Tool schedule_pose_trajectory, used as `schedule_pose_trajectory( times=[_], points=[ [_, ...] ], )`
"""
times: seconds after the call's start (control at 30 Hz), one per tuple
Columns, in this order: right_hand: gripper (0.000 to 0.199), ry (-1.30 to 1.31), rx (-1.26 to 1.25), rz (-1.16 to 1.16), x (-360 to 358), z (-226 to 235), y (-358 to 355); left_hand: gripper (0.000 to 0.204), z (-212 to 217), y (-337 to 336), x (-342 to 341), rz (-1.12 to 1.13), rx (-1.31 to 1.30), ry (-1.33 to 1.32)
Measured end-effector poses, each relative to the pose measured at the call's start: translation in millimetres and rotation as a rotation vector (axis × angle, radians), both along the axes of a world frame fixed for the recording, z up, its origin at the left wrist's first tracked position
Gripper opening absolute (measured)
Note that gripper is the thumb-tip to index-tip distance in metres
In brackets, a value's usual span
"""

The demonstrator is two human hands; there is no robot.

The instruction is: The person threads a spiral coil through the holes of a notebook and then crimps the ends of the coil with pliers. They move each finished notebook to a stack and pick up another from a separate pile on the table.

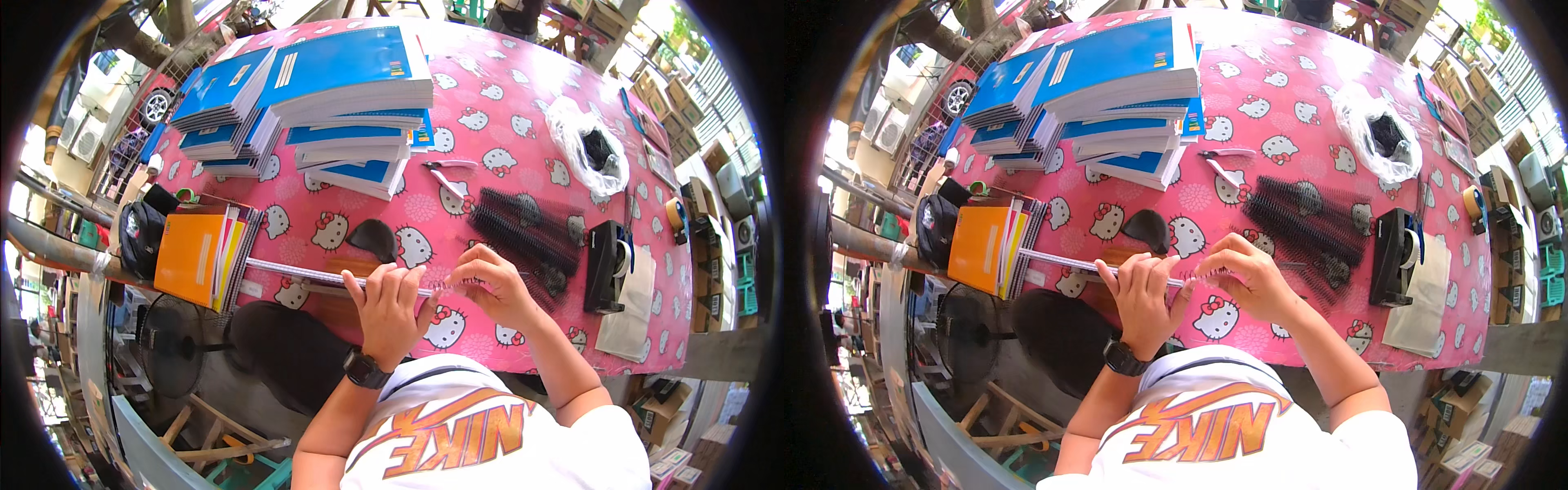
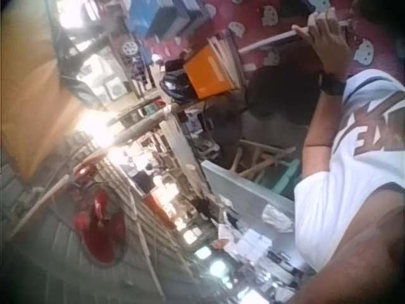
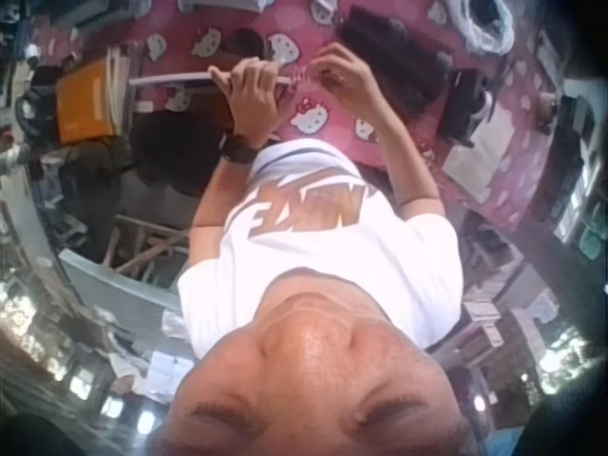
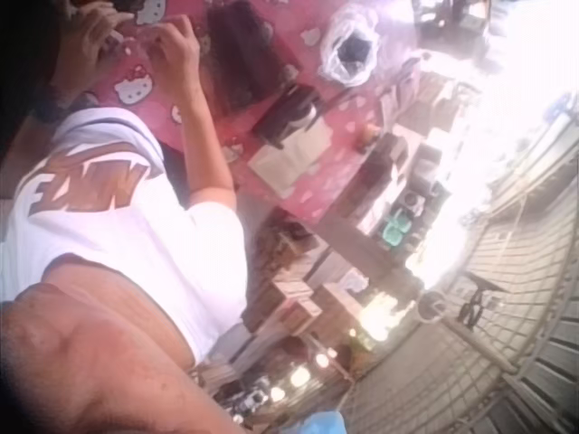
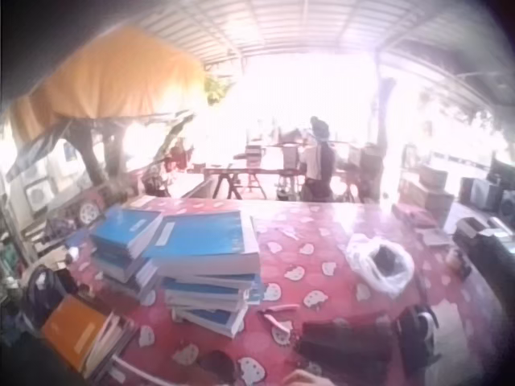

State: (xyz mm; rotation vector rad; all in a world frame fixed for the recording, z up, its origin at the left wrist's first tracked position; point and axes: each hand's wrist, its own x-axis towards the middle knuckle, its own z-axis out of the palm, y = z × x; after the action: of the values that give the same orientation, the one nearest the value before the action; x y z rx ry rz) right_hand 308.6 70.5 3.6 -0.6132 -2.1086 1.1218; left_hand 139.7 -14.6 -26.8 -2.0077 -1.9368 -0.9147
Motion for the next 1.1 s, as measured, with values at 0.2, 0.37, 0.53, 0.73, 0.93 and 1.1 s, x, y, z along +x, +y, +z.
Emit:
schedule_pose_trajectory(
  times=[0.2,0.37,0.53,0.73,0.93,1.1],
  points=[
    [0.027,-0.014,-0.037,0.094,1.9,-1.8,1.9,0.036,-0.1,-1.6,-0.8,0.004,0.002,0.002],
    [0.031,0.009,-0.024,0.079,1.9,-3.0,3.8,0.038,1.1,-1.0,0.0,0.0,-0.004,0.029],
    [0.032,0.028,0.033,0.1,2.8,-5.6,6.2,0.039,12.3,-1.0,-1.0,-0.029,-0.062,0.011],
    [0.038,0.002,-0.058,0.194,5.9,-4.8,4.0,0.029,18.8,-10.5,-38.5,-0.375,-0.052,-0.384],
    [0.037,0.021,0.136,0.157,4.0,-8.8,9.3,0.034,17.0,-6.5,-15.7,-0.204,0.039,-0.144],
    [0.036,0.006,0.193,0.194,1.4,-5.6,12.0,0.032,7.0,-3.1,-13.8,-0.065,-0.005,0.001]
  ],
)
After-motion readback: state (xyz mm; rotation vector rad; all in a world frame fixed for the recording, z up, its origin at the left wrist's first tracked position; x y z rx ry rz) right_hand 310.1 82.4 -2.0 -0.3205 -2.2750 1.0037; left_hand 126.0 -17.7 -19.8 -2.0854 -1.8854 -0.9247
